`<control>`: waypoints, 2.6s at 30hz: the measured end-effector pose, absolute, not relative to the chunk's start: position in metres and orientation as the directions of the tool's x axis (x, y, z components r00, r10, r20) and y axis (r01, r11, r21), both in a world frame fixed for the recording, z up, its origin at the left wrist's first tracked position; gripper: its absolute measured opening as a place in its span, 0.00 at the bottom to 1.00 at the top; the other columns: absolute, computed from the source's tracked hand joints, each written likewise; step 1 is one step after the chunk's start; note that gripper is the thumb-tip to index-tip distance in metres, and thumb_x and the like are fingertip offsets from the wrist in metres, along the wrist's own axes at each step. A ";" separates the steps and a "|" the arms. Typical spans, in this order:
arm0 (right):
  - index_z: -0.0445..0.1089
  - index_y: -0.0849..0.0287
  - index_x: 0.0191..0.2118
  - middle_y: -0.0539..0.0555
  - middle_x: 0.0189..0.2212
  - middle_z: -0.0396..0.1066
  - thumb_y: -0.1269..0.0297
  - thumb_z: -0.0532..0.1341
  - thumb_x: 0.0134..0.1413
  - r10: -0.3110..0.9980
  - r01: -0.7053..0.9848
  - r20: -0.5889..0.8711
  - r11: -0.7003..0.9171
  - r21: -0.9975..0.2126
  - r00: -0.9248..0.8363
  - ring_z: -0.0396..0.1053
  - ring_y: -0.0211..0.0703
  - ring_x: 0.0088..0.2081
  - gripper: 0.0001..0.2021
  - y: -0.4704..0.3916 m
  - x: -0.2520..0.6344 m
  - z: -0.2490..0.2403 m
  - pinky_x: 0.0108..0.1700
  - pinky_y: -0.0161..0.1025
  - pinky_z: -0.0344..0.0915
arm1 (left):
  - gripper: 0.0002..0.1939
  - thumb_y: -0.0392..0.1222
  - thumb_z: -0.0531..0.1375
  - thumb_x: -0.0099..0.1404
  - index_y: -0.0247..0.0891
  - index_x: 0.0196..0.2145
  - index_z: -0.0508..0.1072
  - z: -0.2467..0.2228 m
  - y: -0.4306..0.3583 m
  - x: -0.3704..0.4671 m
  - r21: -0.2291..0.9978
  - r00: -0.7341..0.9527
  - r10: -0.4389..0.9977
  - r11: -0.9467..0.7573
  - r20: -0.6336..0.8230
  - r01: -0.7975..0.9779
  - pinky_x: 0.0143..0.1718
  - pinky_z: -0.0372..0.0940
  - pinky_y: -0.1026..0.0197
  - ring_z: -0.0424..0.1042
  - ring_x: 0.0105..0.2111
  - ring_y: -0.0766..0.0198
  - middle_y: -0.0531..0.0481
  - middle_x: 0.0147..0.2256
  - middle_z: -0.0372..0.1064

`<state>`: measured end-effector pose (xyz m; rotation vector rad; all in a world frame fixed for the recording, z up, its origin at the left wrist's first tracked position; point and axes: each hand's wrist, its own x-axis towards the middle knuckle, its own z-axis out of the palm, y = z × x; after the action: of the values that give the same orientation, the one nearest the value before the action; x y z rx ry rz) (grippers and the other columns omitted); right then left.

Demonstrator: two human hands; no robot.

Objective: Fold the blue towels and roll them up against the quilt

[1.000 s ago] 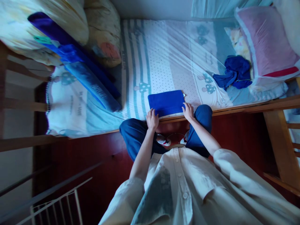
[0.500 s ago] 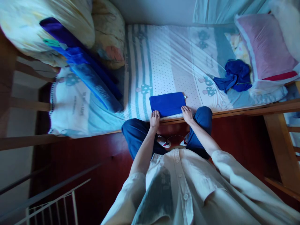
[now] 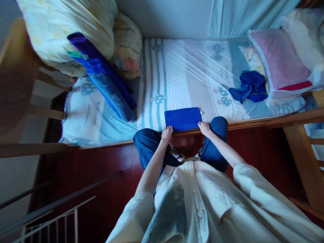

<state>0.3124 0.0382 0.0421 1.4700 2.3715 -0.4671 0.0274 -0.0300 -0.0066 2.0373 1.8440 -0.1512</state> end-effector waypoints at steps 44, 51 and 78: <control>0.74 0.65 0.53 0.65 0.51 0.77 0.61 0.56 0.69 0.888 0.930 -0.454 -0.224 -0.290 0.072 0.73 0.54 0.54 0.16 0.076 0.314 0.015 0.56 0.44 0.67 | 0.18 0.41 0.56 0.68 0.32 0.53 0.72 -0.014 -0.005 0.011 0.501 -0.515 0.778 0.627 -0.361 0.596 0.53 0.69 0.53 0.77 0.46 0.52 0.37 0.44 0.78; 0.62 0.61 0.68 0.66 0.67 0.62 0.69 0.52 0.69 0.921 0.898 -0.175 0.272 -0.347 -0.347 0.57 0.55 0.68 0.25 0.057 0.311 0.022 0.70 0.54 0.52 | 0.29 0.41 0.54 0.70 0.33 0.67 0.61 0.007 -0.018 0.025 0.422 -0.101 0.986 0.149 -0.135 0.894 0.67 0.55 0.42 0.56 0.69 0.45 0.32 0.68 0.58; 0.70 0.68 0.61 0.70 0.60 0.70 0.81 0.50 0.65 0.845 0.906 -0.329 0.401 -0.134 -0.422 0.66 0.51 0.64 0.23 0.032 0.305 0.028 0.65 0.49 0.62 | 0.31 0.26 0.45 0.68 0.23 0.67 0.62 -0.006 -0.035 0.033 0.271 0.100 0.954 -0.021 -0.281 0.962 0.68 0.54 0.42 0.61 0.67 0.47 0.25 0.65 0.61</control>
<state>0.3048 0.0315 0.0284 1.5544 2.4481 -0.4337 0.0325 -0.0352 -0.0055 1.9986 1.8755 -0.0273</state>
